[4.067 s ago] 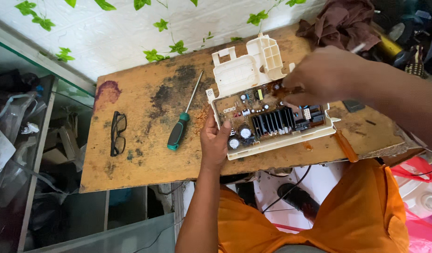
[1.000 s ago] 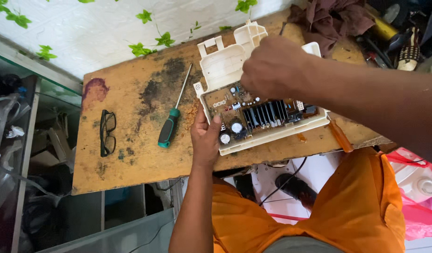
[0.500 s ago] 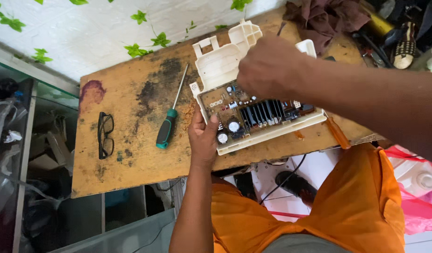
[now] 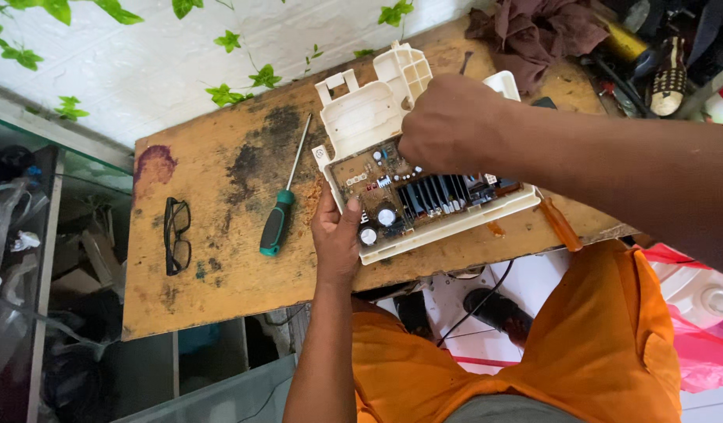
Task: The person uses a small tool to manipulate components on a circuit board inside a white plastic housing. They repeatedly probe and adjust parts near the heat sink and capacitors while holding the device steady with their other hand.
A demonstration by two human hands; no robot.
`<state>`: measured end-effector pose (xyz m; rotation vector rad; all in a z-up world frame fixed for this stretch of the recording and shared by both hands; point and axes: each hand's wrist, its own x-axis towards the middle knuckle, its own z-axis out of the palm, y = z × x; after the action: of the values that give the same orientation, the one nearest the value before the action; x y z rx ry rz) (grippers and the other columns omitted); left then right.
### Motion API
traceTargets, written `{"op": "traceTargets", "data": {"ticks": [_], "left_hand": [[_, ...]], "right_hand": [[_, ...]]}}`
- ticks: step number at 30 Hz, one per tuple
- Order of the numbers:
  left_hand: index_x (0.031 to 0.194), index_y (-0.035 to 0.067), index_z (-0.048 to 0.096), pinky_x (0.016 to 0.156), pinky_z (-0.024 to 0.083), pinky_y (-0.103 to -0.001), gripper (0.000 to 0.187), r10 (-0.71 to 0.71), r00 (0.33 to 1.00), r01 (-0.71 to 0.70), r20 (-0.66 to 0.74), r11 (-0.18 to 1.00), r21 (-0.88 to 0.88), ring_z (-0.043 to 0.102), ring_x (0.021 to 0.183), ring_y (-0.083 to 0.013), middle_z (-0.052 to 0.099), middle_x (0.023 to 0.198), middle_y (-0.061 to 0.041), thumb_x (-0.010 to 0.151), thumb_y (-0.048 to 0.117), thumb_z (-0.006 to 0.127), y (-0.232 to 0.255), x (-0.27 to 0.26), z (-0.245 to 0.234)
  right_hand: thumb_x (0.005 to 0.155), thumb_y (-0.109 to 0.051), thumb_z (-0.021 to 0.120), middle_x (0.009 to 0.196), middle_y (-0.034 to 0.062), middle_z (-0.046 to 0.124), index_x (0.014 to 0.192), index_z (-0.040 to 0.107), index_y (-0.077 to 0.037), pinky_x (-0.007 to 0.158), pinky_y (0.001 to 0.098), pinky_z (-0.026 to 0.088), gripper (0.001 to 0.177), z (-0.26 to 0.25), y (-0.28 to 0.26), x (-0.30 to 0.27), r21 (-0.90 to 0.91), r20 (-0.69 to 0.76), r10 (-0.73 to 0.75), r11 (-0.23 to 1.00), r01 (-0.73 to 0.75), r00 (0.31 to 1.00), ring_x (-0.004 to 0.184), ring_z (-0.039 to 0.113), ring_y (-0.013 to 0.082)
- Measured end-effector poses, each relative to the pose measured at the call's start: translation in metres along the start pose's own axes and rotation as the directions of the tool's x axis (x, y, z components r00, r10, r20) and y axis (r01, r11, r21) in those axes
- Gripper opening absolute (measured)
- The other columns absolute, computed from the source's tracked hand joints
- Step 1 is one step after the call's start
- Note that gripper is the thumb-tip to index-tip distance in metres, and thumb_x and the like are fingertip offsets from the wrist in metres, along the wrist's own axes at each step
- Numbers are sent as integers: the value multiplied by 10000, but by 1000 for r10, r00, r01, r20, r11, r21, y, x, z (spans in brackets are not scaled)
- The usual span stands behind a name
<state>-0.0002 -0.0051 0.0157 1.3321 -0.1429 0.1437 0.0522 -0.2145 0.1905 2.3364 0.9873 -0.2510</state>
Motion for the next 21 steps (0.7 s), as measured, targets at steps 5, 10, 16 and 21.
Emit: {"op": "traceTargets", "data": {"ticks": [5,10,16,21], "left_hand": [[1555,33,451,1141,441,-396,760,-43,999,43,-31,999,-5,577,1329,-238,613,1438,-97,914,343,718,-12,1,-7],[1536,40,482,1137,453,-396,712,-34,999,34,-27,999,-2,591,1324,-238,628,1433,-97,924,318,716,-13,2,-6],[1518,34,501,1102,487,-387,705,-13,999,9,-30,995,-103,623,1264,-230,658,1377,-101,910,291,749,-9,0,-3],[1471,49,548,1086,464,-359,615,49,999,-49,9,998,-34,598,1272,-193,651,1377,-62,945,314,725,-10,2,-5]], "right_hand": [[1017,-172,528,761,61,747,801,717,-100,560,403,553,295,3,3,0,41,-42,26,999,-24,999,692,723,290],[1163,-190,382,476,-31,494,933,693,7,440,323,468,434,17,9,2,0,-160,16,1000,-17,987,435,552,193],[1006,-157,501,608,11,623,742,626,-92,557,378,511,299,3,13,-6,109,-30,26,994,-23,999,583,627,230],[936,-143,550,872,14,767,941,726,-171,603,421,546,179,-4,7,-9,159,44,154,974,-159,987,790,750,321]]}}
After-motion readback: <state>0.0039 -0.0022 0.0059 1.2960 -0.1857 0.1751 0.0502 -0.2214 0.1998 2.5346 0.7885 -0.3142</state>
